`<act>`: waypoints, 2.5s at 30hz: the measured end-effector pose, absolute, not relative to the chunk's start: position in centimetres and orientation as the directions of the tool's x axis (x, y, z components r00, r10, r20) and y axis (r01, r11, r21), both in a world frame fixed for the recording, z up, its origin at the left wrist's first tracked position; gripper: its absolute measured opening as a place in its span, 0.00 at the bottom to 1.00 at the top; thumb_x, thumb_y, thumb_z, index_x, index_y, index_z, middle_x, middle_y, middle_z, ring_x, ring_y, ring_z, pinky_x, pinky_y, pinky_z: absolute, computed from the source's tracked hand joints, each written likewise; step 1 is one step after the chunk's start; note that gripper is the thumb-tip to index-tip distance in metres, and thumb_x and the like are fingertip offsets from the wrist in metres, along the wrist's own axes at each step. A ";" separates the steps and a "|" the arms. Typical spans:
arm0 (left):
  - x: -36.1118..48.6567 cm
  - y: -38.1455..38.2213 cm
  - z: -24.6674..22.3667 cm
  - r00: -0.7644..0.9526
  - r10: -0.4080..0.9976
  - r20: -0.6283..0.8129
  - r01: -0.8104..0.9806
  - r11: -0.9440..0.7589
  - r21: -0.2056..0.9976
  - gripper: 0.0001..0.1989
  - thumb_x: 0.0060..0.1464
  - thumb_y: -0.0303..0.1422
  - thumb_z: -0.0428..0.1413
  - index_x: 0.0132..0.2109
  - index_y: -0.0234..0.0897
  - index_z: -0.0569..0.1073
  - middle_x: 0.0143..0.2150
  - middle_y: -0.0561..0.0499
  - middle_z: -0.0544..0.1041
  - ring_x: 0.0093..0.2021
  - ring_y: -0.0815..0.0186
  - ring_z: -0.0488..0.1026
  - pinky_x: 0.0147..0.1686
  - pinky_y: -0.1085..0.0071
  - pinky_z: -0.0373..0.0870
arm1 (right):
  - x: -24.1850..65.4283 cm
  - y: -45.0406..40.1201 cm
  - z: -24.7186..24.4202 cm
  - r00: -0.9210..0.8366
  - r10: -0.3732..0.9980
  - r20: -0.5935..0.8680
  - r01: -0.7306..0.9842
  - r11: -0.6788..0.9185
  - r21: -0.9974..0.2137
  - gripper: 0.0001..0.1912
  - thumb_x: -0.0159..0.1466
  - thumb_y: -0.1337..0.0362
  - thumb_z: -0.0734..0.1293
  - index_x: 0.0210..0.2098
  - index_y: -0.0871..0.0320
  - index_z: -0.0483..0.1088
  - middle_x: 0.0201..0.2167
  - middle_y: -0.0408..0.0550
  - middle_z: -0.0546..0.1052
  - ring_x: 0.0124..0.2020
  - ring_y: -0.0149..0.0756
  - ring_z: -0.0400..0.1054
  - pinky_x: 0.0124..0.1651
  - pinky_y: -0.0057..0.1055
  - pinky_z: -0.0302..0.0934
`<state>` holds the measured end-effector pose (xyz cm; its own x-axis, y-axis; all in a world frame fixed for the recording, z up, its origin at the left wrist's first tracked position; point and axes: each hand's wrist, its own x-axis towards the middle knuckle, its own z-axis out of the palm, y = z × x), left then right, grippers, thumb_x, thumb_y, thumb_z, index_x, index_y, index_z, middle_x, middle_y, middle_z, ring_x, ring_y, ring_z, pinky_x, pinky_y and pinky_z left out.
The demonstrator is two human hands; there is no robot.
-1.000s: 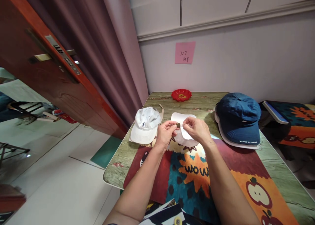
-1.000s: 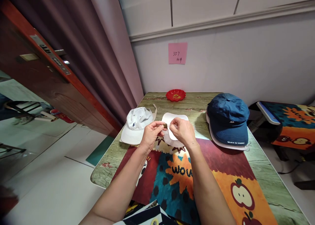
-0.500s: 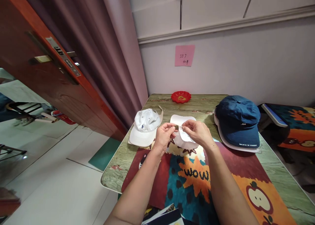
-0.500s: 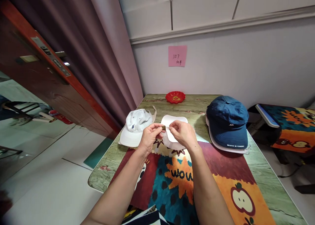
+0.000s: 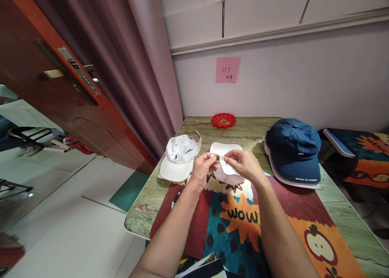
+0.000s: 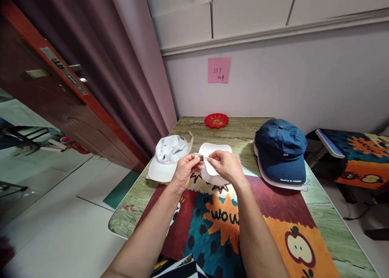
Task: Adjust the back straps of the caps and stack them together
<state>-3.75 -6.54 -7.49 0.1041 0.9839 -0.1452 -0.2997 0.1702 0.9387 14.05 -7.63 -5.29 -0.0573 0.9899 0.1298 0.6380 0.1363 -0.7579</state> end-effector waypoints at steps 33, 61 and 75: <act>-3.6 -6.8 -7.6 0.146 0.975 -0.167 -0.279 0.202 0.939 0.20 0.39 0.40 0.72 0.35 0.30 0.77 0.28 0.48 0.79 0.24 0.73 0.72 0.28 0.76 0.69 | 15.6 -7.2 -6.1 -0.132 0.983 0.125 0.439 0.171 -0.882 0.21 0.66 0.49 0.61 0.38 0.57 0.80 0.31 0.47 0.81 0.31 0.37 0.72 0.34 0.29 0.60; -5.0 -5.6 -8.1 0.199 0.974 -0.112 -0.098 0.134 0.986 0.20 0.46 0.44 0.69 0.38 0.33 0.77 0.26 0.52 0.75 0.23 0.73 0.68 0.25 0.75 0.63 | 16.5 -6.7 -7.4 -0.216 0.973 0.075 0.417 0.162 -0.894 0.18 0.62 0.48 0.68 0.34 0.57 0.77 0.24 0.44 0.74 0.24 0.32 0.62 0.27 0.28 0.53; -7.2 -0.5 -4.5 0.672 0.736 -0.083 0.404 -0.271 0.874 0.19 0.55 0.46 0.61 0.44 0.36 0.80 0.43 0.48 0.80 0.45 0.60 0.74 0.46 0.68 0.67 | 15.9 -7.1 -6.4 -0.187 0.977 0.100 0.463 0.177 -0.868 0.18 0.61 0.49 0.68 0.34 0.58 0.78 0.25 0.46 0.76 0.26 0.33 0.65 0.29 0.27 0.55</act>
<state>-7.22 -0.51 -4.46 0.6723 0.7355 -0.0833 0.4043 -0.2706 0.8737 15.90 -7.10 -6.41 -0.1873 0.9772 0.0997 0.4635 0.1775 -0.8682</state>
